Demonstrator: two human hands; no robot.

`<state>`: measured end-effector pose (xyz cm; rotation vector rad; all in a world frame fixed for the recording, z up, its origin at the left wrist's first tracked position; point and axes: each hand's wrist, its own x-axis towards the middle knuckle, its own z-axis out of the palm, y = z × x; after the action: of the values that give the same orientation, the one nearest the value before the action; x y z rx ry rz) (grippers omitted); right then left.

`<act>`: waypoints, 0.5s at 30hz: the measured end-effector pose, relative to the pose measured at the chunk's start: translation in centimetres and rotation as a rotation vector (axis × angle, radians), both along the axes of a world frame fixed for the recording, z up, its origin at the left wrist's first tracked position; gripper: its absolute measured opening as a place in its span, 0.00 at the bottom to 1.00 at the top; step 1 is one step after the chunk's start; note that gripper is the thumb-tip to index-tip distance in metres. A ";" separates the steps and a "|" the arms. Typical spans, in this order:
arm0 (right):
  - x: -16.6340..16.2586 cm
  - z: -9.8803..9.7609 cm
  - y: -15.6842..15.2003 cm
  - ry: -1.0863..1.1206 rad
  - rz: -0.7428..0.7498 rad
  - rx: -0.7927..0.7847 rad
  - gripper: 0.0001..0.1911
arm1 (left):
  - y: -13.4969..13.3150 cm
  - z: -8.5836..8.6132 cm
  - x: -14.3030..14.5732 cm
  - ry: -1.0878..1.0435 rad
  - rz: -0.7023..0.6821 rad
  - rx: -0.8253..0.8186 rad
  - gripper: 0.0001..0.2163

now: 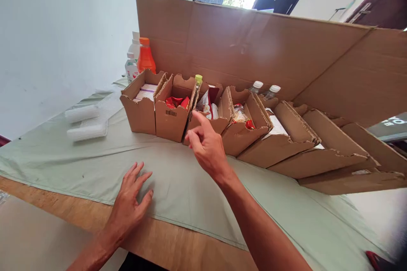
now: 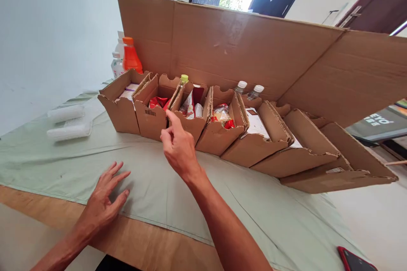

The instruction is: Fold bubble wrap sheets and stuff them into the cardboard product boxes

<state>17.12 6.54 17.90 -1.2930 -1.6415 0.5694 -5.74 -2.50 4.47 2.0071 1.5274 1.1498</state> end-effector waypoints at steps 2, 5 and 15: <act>-1.7 1.8 3.0 -0.153 0.007 -0.040 0.34 | -0.3 -0.9 -0.8 0.020 0.029 0.056 0.15; -3.7 2.8 6.8 -0.230 -0.039 -0.097 0.21 | -0.7 -1.2 -0.7 -0.007 0.080 0.109 0.13; -3.7 3.6 -6.3 -0.162 0.097 -0.121 0.09 | -1.1 0.0 -1.6 -0.357 0.290 -0.009 0.23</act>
<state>13.42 0.23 21.47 -1.3832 -1.8343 0.6452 -7.29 -3.57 4.45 1.5005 1.6574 1.5126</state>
